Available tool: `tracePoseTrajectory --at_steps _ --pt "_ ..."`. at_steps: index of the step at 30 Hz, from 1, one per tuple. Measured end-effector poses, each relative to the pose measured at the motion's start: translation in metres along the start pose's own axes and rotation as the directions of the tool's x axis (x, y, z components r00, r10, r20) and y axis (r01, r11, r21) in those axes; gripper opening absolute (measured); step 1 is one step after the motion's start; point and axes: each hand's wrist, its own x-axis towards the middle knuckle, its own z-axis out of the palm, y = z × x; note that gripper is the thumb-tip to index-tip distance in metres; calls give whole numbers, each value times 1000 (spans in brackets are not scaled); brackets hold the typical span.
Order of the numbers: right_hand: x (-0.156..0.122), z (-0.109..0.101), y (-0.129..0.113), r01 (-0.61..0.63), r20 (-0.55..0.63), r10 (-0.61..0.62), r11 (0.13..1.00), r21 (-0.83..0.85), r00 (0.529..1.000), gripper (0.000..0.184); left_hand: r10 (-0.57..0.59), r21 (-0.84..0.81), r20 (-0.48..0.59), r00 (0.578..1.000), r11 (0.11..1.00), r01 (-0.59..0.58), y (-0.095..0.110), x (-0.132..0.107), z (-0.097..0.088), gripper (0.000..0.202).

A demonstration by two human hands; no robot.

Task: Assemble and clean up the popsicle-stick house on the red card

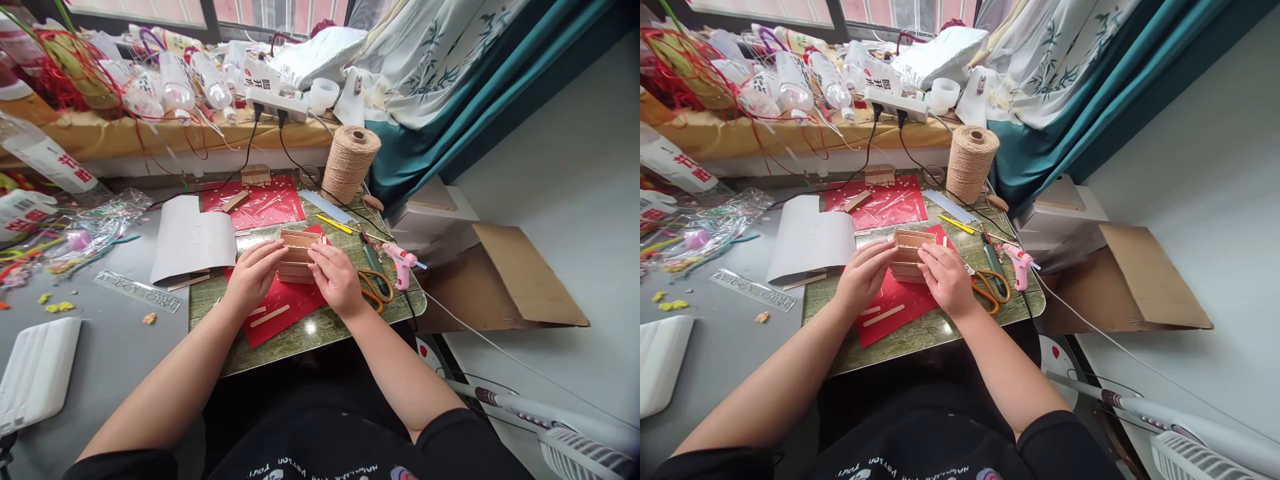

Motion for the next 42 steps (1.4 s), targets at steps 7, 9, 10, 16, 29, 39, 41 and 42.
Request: tracePoseTrajectory --at_steps 7,9,10,16,29,39,41,42 --pt "-1 3 8 22 -6 -22 999 32 1000 37 -13 -42 54 998 999 15 2 2 5 49" --pt "-2 2 9 7 20 -7 1000 25 1000 38 -6 -32 53 999 999 8 2 2 5 51" --pt "-2 2 10 3 28 -4 1000 29 1000 38 -8 -29 55 998 1000 9 2 2 5 52" --pt "-11 4 14 -12 -15 12 999 52 1000 37 -59 -18 72 996 998 60 6 1 5 58" --pt "5 -22 16 41 111 -53 993 108 992 31 -99 -14 103 990 995 101 4 3 7 45" --pt "16 -38 15 46 230 -79 989 144 970 33 -82 -15 105 991 996 84 4 2 5 43" --pt "11 -38 13 8 231 -50 984 179 972 42 -77 10 88 993 997 77 3 0 5 43" --pt "7 -36 11 -29 205 -13 979 202 979 48 -71 26 73 995 997 69 3 -1 5 43"
